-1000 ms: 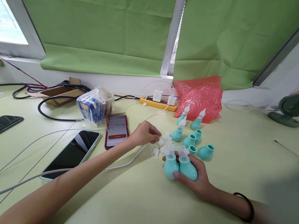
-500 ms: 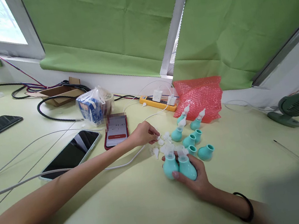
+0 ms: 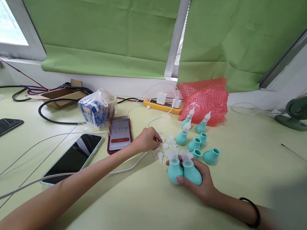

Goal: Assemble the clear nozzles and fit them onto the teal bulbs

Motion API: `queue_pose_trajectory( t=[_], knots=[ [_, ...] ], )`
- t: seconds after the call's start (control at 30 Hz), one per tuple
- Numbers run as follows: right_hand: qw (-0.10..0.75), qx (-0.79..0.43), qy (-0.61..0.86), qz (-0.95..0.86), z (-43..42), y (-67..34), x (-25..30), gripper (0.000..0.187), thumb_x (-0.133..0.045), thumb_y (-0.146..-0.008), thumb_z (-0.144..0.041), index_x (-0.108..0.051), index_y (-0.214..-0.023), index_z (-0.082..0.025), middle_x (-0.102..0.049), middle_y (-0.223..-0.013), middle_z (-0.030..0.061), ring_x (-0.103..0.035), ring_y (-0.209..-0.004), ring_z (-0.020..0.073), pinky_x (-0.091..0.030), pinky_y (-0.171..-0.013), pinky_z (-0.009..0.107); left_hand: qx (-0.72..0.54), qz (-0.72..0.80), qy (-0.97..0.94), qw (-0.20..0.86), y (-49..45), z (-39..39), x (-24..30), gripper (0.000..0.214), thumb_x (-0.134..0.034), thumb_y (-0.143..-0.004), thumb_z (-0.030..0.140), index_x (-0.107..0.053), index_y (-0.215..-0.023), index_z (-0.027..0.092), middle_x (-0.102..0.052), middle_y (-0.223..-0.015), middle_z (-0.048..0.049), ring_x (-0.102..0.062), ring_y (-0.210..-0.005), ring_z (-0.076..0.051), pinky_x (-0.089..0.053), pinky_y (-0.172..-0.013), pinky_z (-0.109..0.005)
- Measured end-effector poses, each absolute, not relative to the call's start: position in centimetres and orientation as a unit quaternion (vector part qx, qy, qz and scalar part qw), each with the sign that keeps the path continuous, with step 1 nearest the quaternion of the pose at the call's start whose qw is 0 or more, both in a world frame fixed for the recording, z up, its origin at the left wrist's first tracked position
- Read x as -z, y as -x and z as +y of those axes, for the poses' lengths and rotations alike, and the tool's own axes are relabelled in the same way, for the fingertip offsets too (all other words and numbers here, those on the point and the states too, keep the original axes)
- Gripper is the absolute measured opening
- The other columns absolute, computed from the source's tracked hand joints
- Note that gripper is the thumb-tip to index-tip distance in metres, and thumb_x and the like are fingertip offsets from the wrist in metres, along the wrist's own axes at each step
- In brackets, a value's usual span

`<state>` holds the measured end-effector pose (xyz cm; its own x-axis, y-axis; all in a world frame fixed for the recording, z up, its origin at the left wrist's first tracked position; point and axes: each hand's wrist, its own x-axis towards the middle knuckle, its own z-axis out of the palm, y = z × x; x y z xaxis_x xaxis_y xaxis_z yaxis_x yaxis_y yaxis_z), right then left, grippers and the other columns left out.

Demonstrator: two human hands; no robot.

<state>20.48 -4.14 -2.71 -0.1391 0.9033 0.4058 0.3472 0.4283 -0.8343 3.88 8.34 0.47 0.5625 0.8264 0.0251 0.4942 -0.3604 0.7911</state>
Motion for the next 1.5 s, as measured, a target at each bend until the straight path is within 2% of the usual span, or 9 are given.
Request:
queue_pose_trajectory(
  t=[0.3,0.4,0.5,0.6,0.8,0.93,1.13,1.3,1.5],
  knots=[
    [0.475,-0.267,0.454,-0.705,-4.1,-20.5,2.7,0.034,-0.061,-0.065,-0.026,-0.053,-0.097,-0.017,-0.064,-0.092,0.0083,-0.059,-0.083,0.0241,-0.048,-0.074,0.037,-0.222,0.402,-0.817,0.347,-3.8,8.1,-1.2,0.021,-0.050,-0.062,0.010,-0.066,-0.075,0.010,-0.062,-0.053,-0.0014,-0.053,-0.043,-0.010,-0.039,-0.043,-0.017],
    [0.478,-0.264,0.461,-0.699,-4.1,-20.4,2.8,0.035,-0.062,-0.065,-0.027,-0.053,-0.098,-0.017,-0.063,-0.092,0.0086,-0.059,-0.084,0.0242,-0.047,-0.075,0.038,-0.247,0.387,-0.821,0.340,-3.9,7.1,-2.5,0.021,-0.048,-0.071,0.023,-0.064,-0.074,0.010,-0.061,-0.056,-0.0019,-0.050,-0.044,-0.008,-0.037,-0.043,-0.016],
    [0.473,-0.260,0.476,-0.694,-4.0,-20.3,2.9,0.034,-0.062,-0.064,-0.028,-0.053,-0.095,-0.017,-0.063,-0.091,0.0083,-0.058,-0.082,0.0236,-0.047,-0.074,0.037,-0.262,0.321,-0.840,0.349,-4.0,5.6,-3.9,0.041,-0.038,-0.079,0.040,-0.060,-0.064,0.009,-0.056,-0.051,-0.0014,-0.044,-0.043,-0.007,-0.033,-0.041,-0.017],
    [0.469,-0.267,0.484,-0.689,-4.0,-20.2,2.8,0.032,-0.061,-0.064,-0.028,-0.054,-0.092,-0.016,-0.063,-0.086,0.0073,-0.058,-0.078,0.0226,-0.048,-0.070,0.035,-0.233,0.246,-0.874,0.348,-4.1,4.1,-5.0,0.049,-0.031,-0.082,0.045,-0.058,-0.061,0.009,-0.050,-0.049,0.0004,-0.042,-0.044,-0.006,-0.031,-0.042,-0.017],
    [0.484,-0.249,0.482,-0.687,-3.9,-19.9,2.6,0.018,-0.059,-0.063,-0.027,-0.053,-0.076,-0.017,-0.059,-0.070,0.0016,-0.056,-0.063,0.0167,-0.047,-0.054,0.026,-0.205,0.228,-0.930,0.204,-4.3,2.8,-5.7,0.027,-0.052,-0.073,0.037,-0.061,-0.076,0.012,-0.059,-0.068,-0.0022,-0.051,-0.062,-0.011,-0.037,-0.059,-0.020],
    [0.458,-0.254,0.470,-0.710,-3.8,-19.8,2.5,0.017,-0.059,-0.065,-0.026,-0.052,-0.078,-0.017,-0.056,-0.066,0.0001,-0.053,-0.058,0.0142,-0.045,-0.050,0.024,-0.177,0.207,-0.943,0.191,-4.2,2.9,-5.8,0.034,-0.049,-0.077,0.039,-0.055,-0.102,0.017,-0.062,-0.082,-0.0029,-0.053,-0.074,-0.015,-0.039,-0.068,-0.024],
    [0.430,-0.238,0.452,-0.744,-3.9,-19.5,2.4,0.014,-0.057,-0.065,-0.023,-0.050,-0.075,-0.017,-0.055,-0.064,-0.0004,-0.052,-0.056,0.0129,-0.044,-0.049,0.022,-0.120,0.155,-0.978,0.067,-4.1,2.0,-6.1,0.022,-0.040,-0.083,0.023,-0.061,-0.086,0.017,-0.060,-0.077,-0.0050,-0.048,-0.080,-0.017,-0.038,-0.067,-0.026],
    [0.433,-0.199,0.447,-0.757,-4.3,-19.1,2.3,0.011,-0.055,-0.066,-0.020,-0.049,-0.075,-0.017,-0.056,-0.063,-0.0006,-0.052,-0.054,0.0125,-0.044,-0.049,0.022,-0.102,0.167,-0.978,-0.064,-4.4,0.1,-6.5,0.012,-0.051,-0.072,0.008,-0.060,-0.071,0.015,-0.056,-0.080,-0.0081,-0.045,-0.084,-0.022,-0.038,-0.061,-0.029],
    [0.442,-0.191,0.437,-0.760,-4.2,-19.1,3.3,0.012,-0.052,-0.061,-0.017,-0.046,-0.071,-0.019,-0.054,-0.060,-0.0010,-0.049,-0.049,0.0128,-0.042,-0.043,0.022,-0.119,0.199,-0.963,-0.138,-5.4,-2.6,-6.0,0.018,-0.052,-0.071,0.008,-0.057,-0.055,0.014,-0.055,-0.069,-0.0093,-0.045,-0.082,-0.027,-0.037,-0.053,-0.031]
  ],
)
